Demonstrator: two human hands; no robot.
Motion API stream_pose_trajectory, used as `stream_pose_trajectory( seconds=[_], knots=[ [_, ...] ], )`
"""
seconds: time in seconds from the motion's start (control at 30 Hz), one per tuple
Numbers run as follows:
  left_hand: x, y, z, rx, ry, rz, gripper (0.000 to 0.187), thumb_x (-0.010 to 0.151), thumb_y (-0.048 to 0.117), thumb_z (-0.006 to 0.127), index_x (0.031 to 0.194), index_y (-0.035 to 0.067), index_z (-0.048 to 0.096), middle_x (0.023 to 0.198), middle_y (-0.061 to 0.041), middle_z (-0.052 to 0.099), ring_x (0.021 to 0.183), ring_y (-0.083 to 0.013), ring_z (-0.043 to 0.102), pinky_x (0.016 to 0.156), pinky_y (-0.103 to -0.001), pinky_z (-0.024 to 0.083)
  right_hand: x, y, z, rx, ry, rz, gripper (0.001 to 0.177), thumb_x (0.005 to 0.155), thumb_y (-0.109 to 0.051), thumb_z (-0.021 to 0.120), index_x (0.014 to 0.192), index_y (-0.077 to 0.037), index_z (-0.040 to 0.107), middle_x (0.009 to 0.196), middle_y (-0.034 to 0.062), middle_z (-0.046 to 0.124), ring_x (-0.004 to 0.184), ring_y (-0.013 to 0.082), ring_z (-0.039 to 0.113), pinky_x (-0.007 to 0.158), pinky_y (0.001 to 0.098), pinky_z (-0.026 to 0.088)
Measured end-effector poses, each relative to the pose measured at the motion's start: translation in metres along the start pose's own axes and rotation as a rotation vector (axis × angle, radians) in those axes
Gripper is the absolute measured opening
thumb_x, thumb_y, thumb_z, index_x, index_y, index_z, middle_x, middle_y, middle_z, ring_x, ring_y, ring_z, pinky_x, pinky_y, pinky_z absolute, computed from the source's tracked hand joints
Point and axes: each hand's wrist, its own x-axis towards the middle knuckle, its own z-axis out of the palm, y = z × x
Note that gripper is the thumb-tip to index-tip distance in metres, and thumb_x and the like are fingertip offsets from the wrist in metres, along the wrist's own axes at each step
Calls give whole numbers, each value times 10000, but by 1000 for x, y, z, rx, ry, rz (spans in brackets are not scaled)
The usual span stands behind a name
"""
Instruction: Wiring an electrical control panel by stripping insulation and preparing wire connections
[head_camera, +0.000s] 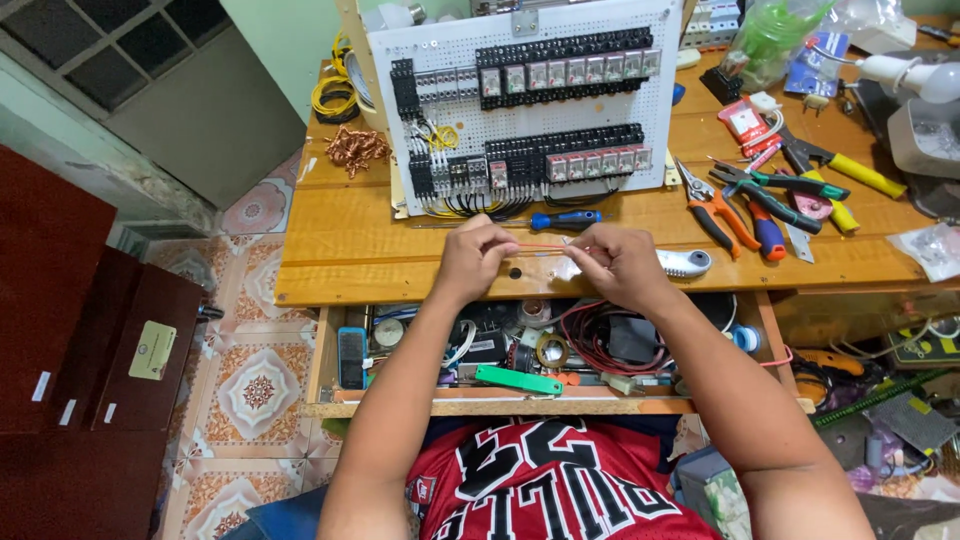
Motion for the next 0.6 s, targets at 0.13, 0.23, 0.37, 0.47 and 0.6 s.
stream_pose_trajectory(
  seconds=[0.13,0.23,0.37,0.47,0.6],
  knots=[
    [0,5,-15,-52,15,-11,40,854,161,836,882,175,811,705,-75,569,642,-209,596,660,-307,497,-3,1,6,71,-38,5,21,868,-159,776,888,-154,774,418,1,377,428,202,488,539,311,468],
    [2,7,-15,-42,3,5,40,861,181,833,897,194,825,694,-64,582,632,-209,604,662,-299,503,6,-14,-5,70,-11,19,26,875,-154,776,901,-157,777,424,2,372,434,190,480,540,311,468],
    [3,21,-14,-84,7,33,59,870,184,822,926,200,828,691,-63,606,628,-219,616,662,-300,508,5,-5,-7,100,9,42,46,884,-151,783,926,-132,775,429,4,350,441,157,451,531,295,440],
    [5,25,-19,-183,30,29,174,866,201,830,1040,196,828,714,-34,663,656,-155,627,690,-279,519,5,-2,-4,130,15,68,59,872,-151,796,929,-136,788,422,-15,359,445,132,454,535,272,440],
    [6,20,-17,-249,195,63,137,838,168,863,970,146,832,709,-38,676,670,-137,625,692,-264,517,3,-10,2,179,43,66,50,869,-139,809,907,-116,788,441,14,396,465,124,451,532,267,433]
  ],
)
